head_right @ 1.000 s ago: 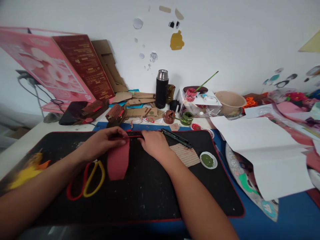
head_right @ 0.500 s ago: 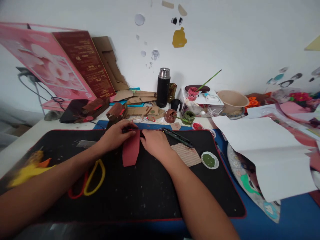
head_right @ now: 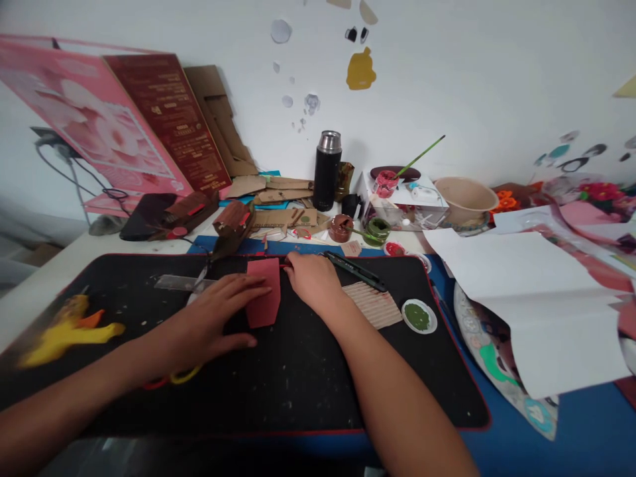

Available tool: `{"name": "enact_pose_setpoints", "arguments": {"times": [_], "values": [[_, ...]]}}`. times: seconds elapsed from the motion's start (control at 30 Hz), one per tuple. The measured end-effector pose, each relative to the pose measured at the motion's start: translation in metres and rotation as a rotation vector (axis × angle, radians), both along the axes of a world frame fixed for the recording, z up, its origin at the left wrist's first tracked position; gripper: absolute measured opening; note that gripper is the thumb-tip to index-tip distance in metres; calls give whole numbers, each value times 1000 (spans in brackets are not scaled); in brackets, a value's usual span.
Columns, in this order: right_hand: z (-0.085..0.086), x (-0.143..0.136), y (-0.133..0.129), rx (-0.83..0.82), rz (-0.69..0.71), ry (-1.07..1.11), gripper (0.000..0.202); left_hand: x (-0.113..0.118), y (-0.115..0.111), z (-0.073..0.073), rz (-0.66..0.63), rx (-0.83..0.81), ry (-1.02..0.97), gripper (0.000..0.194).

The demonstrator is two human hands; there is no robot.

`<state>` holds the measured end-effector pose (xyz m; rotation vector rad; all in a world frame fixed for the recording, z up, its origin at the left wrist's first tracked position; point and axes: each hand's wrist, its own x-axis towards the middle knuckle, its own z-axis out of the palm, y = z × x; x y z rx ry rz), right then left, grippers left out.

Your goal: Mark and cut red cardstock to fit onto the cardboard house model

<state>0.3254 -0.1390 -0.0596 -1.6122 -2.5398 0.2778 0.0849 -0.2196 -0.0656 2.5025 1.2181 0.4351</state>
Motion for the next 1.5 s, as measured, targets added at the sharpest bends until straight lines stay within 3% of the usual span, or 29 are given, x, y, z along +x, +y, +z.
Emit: {"name": "enact_pose_setpoints", "arguments": {"times": [0.07, 0.17, 0.4, 0.63, 0.8, 1.03, 1.13, 1.33, 1.5], "values": [[-2, 1, 1, 5, -16, 13, 24, 0, -7, -6, -29, -4, 68, 78], [-4, 1, 3, 12, -37, 21, 22, 2, -5, -11, -17, 16, 89, 66], [-2, 1, 4, -8, -91, 9, 22, 10, 16, -11, -53, 54, 110, 50], [-4, 3, 7, 7, -127, 13, 23, 5, 11, -13, -50, 101, 86, 47], [-2, 1, 4, 12, -110, 115, 24, -13, 4, -5, 48, 182, -63, 40], [-11, -6, 4, -2, -124, 347, 24, -46, 1, 17, 224, 281, -243, 31], [-14, -7, 9, -37, -156, 414, 25, -50, -2, 19, 223, 268, -255, 28], [9, 5, 8, -50, -144, 389, 28, -46, -9, 13, 160, 263, -271, 25], [31, 48, -5, 34, -144, 169, 24, -55, -13, 11, 145, 270, -247, 26]]}}
